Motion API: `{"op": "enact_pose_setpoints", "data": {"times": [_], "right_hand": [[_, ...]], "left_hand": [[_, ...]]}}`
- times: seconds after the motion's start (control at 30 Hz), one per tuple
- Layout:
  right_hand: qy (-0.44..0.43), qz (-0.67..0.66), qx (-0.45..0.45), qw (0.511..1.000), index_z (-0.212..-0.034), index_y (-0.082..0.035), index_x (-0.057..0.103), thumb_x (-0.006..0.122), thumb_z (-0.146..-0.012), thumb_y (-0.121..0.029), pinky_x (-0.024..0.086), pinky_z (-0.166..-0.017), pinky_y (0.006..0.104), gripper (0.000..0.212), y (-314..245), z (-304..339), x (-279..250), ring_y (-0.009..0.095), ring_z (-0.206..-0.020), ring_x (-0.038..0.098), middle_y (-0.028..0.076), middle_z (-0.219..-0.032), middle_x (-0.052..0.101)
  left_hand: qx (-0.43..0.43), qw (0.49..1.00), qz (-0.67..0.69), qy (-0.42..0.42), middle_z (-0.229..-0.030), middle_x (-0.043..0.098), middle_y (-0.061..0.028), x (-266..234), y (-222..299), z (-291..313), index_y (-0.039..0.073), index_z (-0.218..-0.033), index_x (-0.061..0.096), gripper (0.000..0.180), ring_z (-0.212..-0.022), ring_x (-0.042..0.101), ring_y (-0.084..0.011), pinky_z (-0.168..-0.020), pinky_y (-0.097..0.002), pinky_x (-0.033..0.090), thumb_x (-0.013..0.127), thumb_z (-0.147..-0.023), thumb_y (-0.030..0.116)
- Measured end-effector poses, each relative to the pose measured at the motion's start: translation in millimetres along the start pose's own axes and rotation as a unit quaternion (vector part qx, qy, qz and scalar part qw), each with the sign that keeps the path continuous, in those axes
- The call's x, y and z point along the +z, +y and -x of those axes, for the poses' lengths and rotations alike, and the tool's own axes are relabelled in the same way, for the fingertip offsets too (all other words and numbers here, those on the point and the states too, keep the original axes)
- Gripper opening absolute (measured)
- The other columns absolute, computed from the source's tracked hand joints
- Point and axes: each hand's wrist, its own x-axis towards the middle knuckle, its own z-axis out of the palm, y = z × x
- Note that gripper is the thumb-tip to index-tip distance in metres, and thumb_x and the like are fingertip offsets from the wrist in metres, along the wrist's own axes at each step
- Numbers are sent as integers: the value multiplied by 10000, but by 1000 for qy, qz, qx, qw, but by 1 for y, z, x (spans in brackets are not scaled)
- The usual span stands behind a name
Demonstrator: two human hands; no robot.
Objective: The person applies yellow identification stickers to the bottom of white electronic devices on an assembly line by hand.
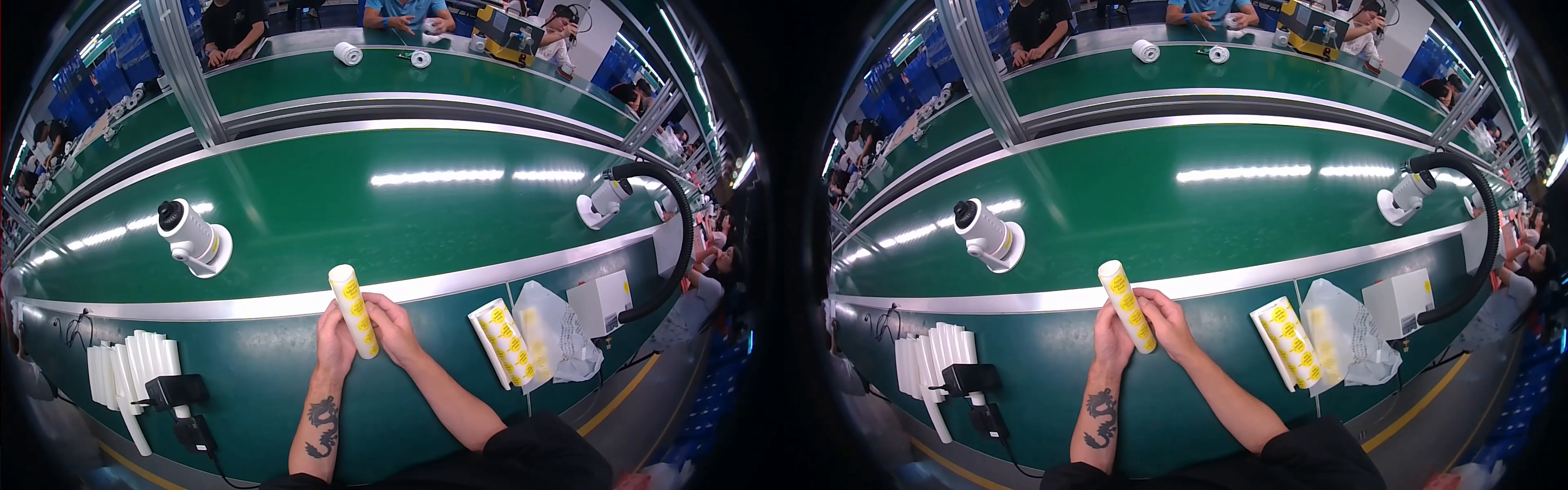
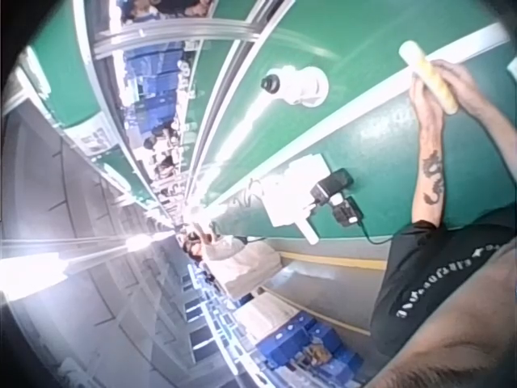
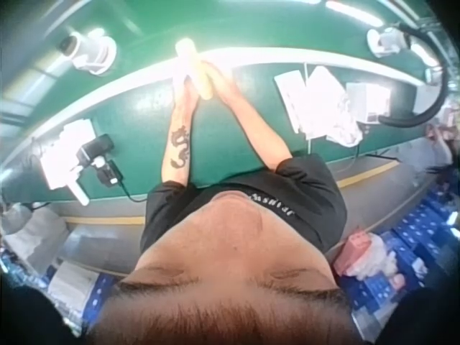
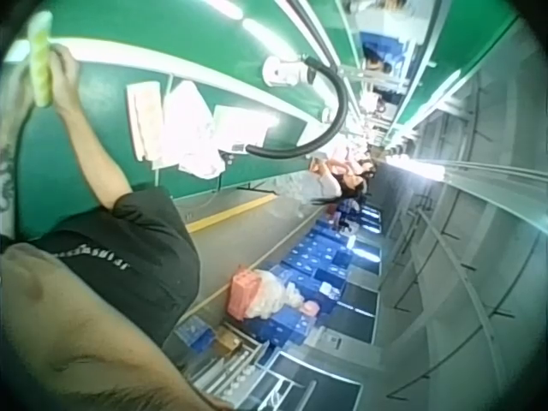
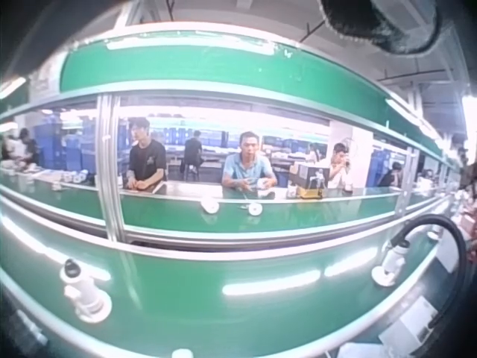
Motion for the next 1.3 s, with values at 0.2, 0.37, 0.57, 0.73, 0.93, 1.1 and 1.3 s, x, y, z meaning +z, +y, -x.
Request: {"op": "enact_pose_setpoints", "data": {"times": [0.2,0.37,0.57,0.73,0.93,1.1,1.3], "right_hand": [[-12,-3,13,1000,-1136,18,508,456,-920,-144,465,-759,236,275,0,1,-1,116,-893,569,77,-1000,585],[-26,9,14,1000,-1161,16,485,446,-924,-142,469,-781,259,287,-1,1,-1,136,-916,568,91,-1022,570],[-24,2,11,1000,-1166,14,484,455,-920,-141,463,-798,261,292,-3,2,0,137,-935,560,86,-1038,563],[-30,1,9,1000,-1166,13,484,457,-920,-138,458,-809,258,290,-1,1,-1,137,-957,552,87,-1045,560],[-30,8,6,999,-1162,16,484,464,-920,-146,458,-810,259,292,1,1,-2,137,-959,552,86,-1047,559],[-29,8,4,1000,-1161,19,484,466,-920,-149,457,-817,260,294,3,1,-4,141,-971,550,87,-1053,558],[-19,2,7,1000,-1160,17,484,468,-918,-146,454,-825,263,292,-6,3,-7,139,-974,548,88,-1062,555]], "left_hand": [[2,1000,-14,-1,-1013,555,-106,-4,-1,-1,-14,-1068,488,254,-955,537,-180,-845,-316,424,388,-888,135],[15,1000,-16,-1,-1001,566,-102,-6,-2,-1,-9,-1067,489,238,-934,551,-174,-826,-303,439,403,-908,145],[14,1000,-13,6,-990,573,-98,-2,-3,1,-3,-1065,494,224,-915,564,-173,-815,-304,454,424,-913,146],[14,1000,-3,-3,-990,575,-98,-5,-4,0,0,-1043,498,195,-918,565,-169,-813,-300,459,439,-905,125],[9,1000,18,6,-987,580,-98,-3,-3,1,19,-1021,507,159,-920,567,-171,-816,-305,464,482,-882,92],[12,1000,17,-8,-988,581,-99,-7,-4,0,22,-1013,510,154,-921,567,-174,-818,-308,464,493,-874,88],[-2,1000,-16,-12,-1004,567,-105,1,-7,-1,-6,-1050,501,218,-938,554,-180,-834,-313,444,452,-882,124]]}}
